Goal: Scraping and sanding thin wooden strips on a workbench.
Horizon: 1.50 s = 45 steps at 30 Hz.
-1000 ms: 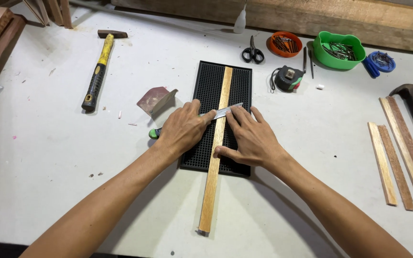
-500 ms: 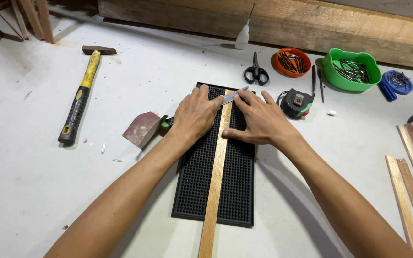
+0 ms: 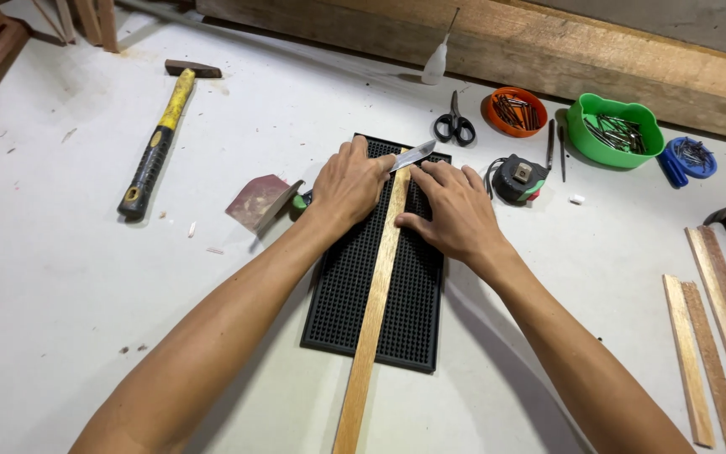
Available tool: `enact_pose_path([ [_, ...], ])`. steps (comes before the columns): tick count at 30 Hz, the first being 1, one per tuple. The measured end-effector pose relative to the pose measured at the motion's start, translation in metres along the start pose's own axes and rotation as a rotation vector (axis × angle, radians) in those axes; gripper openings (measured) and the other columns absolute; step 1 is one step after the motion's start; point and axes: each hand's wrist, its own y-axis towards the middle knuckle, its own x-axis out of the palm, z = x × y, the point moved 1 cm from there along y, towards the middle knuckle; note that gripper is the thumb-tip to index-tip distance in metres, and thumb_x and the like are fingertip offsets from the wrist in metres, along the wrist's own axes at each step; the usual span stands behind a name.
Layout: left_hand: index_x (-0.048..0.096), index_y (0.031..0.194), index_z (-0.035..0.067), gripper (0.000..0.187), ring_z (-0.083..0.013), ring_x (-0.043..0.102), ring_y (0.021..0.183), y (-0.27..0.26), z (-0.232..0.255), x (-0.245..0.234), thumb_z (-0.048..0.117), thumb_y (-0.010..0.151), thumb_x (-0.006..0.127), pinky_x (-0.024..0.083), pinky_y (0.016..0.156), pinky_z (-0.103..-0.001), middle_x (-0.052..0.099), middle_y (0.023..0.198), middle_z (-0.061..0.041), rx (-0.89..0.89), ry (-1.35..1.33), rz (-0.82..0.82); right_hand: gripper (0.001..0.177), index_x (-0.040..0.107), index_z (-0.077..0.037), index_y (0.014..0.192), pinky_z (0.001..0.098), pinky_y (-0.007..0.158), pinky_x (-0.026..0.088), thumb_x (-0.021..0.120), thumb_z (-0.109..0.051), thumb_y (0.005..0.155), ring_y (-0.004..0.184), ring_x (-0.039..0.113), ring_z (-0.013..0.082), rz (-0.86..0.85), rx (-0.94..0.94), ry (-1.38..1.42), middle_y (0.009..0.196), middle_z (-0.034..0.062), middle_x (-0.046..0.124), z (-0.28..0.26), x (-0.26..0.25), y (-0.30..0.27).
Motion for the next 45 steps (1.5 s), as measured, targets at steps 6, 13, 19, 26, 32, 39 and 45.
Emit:
enact_pose_path([
  [6, 0.074, 0.118, 0.014, 0.025, -0.0256, 0.058, 0.080, -0.064, 0.021, -0.044, 0.018, 0.096, 0.062, 0.052, 0.064, -0.040, 0.057, 0.088, -0.014, 0.015, 0.080, -0.064, 0.054, 0.072, -0.002, 0.118, 0.0449, 0.103, 0.045, 0.080, -0.043, 0.083, 0.110, 0.062, 0.0253, 0.220, -0.157, 0.075, 0.117, 0.0119, 0.069, -0.022, 0.009, -0.050],
  [13, 0.070, 0.125, 0.011, 0.033, -0.0199, 0.057, 0.066, -0.133, 0.039, -0.083, 0.018, 0.094, 0.061, 0.049, 0.047, -0.031, 0.056, 0.083, -0.013, 0.083, 0.162, -0.040, 0.049, 0.075, -0.009, 0.075, 0.0371, 0.063, 0.046, 0.077, -0.058, 0.081, 0.046, 0.054, 0.0182, 0.108, 0.041, 0.086, 0.049, 0.0053, 0.059, -0.071, 0.003, -0.081],
  [19, 0.065, 0.130, 0.014, 0.034, -0.0166, 0.059, 0.061, -0.170, 0.047, -0.101, 0.018, 0.097, 0.059, 0.048, 0.037, -0.026, 0.056, 0.084, -0.012, 0.022, 0.194, -0.112, 0.059, 0.064, -0.010, 0.054, 0.0277, 0.033, 0.024, 0.076, -0.064, 0.075, 0.027, 0.037, 0.0105, -0.091, 0.244, 0.136, 0.035, -0.0024, 0.047, -0.087, 0.013, -0.083],
  [26, 0.064, 0.133, 0.018, 0.036, -0.0157, 0.059, 0.060, -0.176, 0.049, -0.111, 0.023, 0.098, 0.059, 0.049, 0.038, -0.024, 0.056, 0.081, -0.011, -0.007, 0.096, -0.149, 0.049, 0.063, -0.010, 0.056, 0.0278, 0.035, 0.024, 0.070, -0.051, 0.083, 0.031, 0.039, 0.0116, -0.062, 0.267, 0.110, 0.038, -0.0011, 0.048, -0.086, 0.017, -0.084],
  [32, 0.063, 0.135, 0.019, 0.040, -0.0152, 0.059, 0.059, -0.183, 0.053, -0.112, 0.023, 0.096, 0.059, 0.050, 0.040, -0.024, 0.056, 0.080, -0.010, 0.034, 0.111, -0.205, 0.048, 0.071, -0.004, 0.092, 0.0339, 0.056, 0.043, 0.071, -0.052, 0.085, 0.067, 0.059, 0.0196, 0.179, -0.046, -0.068, 0.082, 0.0095, 0.067, -0.084, 0.001, -0.104],
  [39, 0.061, 0.137, 0.018, 0.039, -0.0153, 0.060, 0.060, -0.179, 0.057, -0.112, 0.017, 0.099, 0.052, 0.050, 0.040, -0.026, 0.056, 0.078, -0.009, 0.059, 0.167, -0.234, 0.062, 0.070, -0.005, 0.124, 0.0458, 0.104, 0.047, 0.070, -0.054, 0.087, 0.119, 0.061, 0.0283, 0.146, -0.250, 0.056, 0.126, 0.0137, 0.066, -0.063, 0.002, -0.110],
  [45, 0.061, 0.137, 0.015, 0.038, -0.0142, 0.057, 0.057, -0.161, 0.048, -0.091, 0.016, 0.101, 0.050, 0.048, 0.037, -0.023, 0.055, 0.078, -0.009, 0.090, 0.199, -0.184, 0.082, 0.066, -0.001, 0.128, 0.0497, 0.107, 0.042, 0.061, -0.070, 0.083, 0.126, 0.053, 0.0334, 0.061, -0.178, 0.025, 0.137, 0.0185, 0.061, -0.053, -0.001, -0.094],
])
